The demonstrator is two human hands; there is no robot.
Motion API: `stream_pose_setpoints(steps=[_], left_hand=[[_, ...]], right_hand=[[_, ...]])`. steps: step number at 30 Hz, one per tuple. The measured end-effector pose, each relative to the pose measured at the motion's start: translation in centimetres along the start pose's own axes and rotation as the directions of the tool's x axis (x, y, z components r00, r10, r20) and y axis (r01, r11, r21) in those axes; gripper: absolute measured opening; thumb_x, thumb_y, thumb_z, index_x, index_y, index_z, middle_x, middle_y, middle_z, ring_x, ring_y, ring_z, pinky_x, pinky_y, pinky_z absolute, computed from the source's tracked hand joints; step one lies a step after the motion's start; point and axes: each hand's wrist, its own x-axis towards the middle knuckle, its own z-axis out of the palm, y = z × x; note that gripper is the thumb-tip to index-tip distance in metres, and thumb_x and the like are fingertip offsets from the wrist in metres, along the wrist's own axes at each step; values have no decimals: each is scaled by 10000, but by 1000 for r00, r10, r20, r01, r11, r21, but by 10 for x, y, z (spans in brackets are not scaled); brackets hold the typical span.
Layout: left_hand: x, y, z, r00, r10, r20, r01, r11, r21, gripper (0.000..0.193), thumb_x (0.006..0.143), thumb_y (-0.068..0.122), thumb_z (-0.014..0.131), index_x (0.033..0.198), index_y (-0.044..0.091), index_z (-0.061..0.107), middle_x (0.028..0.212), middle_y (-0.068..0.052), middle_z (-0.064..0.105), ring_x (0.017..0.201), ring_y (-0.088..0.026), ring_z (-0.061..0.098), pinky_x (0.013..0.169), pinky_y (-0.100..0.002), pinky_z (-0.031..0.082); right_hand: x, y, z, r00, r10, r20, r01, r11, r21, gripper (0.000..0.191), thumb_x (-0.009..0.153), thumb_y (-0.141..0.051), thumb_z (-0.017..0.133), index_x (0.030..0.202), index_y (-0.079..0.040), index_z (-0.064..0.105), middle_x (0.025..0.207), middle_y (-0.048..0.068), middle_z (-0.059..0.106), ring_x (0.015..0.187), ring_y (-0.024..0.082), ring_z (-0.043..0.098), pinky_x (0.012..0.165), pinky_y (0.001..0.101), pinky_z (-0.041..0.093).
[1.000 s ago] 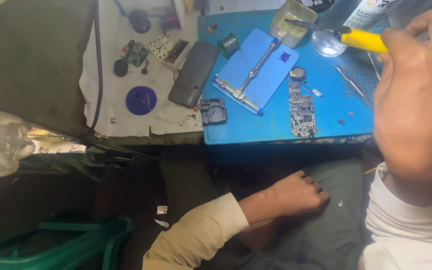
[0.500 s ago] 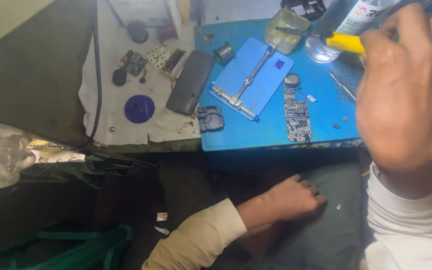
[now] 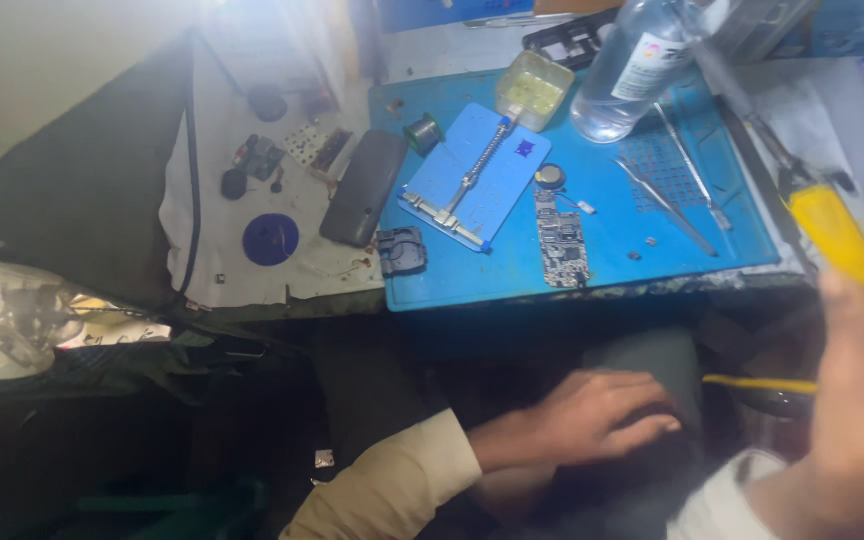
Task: The person solders components on a small circuit board at a repair bench. They hold a solder spool in one hand and a soldering iron in the other, feed solder to the board, and use tweezers to handle small parts on the blue work mat.
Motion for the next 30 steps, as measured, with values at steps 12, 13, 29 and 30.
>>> stream_pose_setpoints(steps=[12, 13, 29, 30], left_hand=[[6, 54, 9, 898, -260, -354, -89, 682, -726, 322, 1059, 133, 650, 1331, -32, 601, 1315, -84, 606, 1245, -156, 581, 1128, -323, 468], [7, 50, 6, 899, -228, -374, -103, 719, -687, 279, 1078, 131, 647, 1297, -39, 619, 1281, -93, 623, 1213, -157, 583, 1120, -316, 470], [2, 33, -25, 923, 26, -384, -93, 983, -157, 256, 1003, 237, 704, 1143, 26, 663, 1077, -96, 666, 935, -215, 610, 809, -318, 432], [2, 34, -27, 921, 66, -383, -96, 994, -60, 280, 986, 255, 712, 1148, 34, 653, 1070, -97, 663, 915, -226, 604, 774, -329, 410]], right_hand=[[-107, 31, 29, 998, -57, -29, 62, 975, 213, 230, 1015, 129, 701, 1207, 74, 587, 1255, 146, 570, 1143, 197, 654, 990, 309, 599], [-109, 34, 31, 994, -103, -30, 106, 984, 144, 220, 1024, 124, 708, 1205, 73, 593, 1249, 156, 574, 1143, 215, 654, 995, 315, 602], [-182, 128, 70, 958, 91, 271, -279, 503, 818, 613, 989, -421, 687, 1424, -42, 479, 1300, 48, 562, 1203, 136, 557, 1042, 299, 468], [-170, 132, 74, 961, 84, 264, -271, 475, 837, 615, 992, -443, 665, 1429, -62, 462, 1301, 51, 558, 1191, 139, 559, 1026, 301, 475]])
